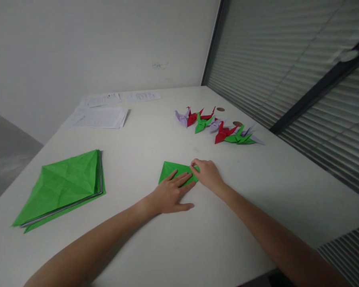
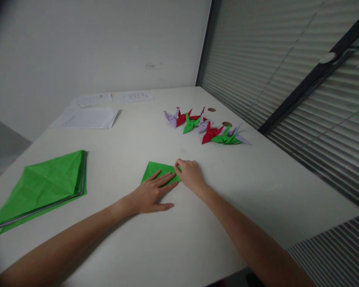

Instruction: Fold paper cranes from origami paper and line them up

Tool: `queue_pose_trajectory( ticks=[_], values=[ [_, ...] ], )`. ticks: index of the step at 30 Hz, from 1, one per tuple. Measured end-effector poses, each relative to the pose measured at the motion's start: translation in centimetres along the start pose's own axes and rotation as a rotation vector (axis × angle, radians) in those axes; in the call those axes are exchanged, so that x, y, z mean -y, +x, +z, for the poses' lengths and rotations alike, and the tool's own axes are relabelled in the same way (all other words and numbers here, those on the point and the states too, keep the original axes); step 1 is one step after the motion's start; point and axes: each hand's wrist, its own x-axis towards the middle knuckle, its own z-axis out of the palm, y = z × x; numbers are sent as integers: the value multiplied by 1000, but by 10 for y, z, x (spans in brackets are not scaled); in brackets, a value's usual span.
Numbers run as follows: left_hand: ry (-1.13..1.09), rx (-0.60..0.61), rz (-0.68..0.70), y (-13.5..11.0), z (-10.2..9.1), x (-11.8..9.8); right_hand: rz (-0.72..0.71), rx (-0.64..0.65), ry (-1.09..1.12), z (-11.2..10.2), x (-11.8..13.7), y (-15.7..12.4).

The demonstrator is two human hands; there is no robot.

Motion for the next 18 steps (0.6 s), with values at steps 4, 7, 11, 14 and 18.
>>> queue_pose_trajectory(
  ticks=[4, 7, 11, 14, 18],
  values=[
    [-2, 4, -3, 1, -2, -1, -65, -25, -170, -3, 5, -3],
    [-5, 4, -6, 1, -3, -2, -70, -16, -185, -3, 4, -4],
    [-15, -11, -1, 0, -2, -1, -60, 5, -172, -3, 0, -4],
    [-21, -23, 2, 0, 0, 0, -41, -3, -174, -3, -3, -3],
    [-9, -7, -5, 0, 0, 0, -28, -24, -204, -3, -9, -3]
  ],
)
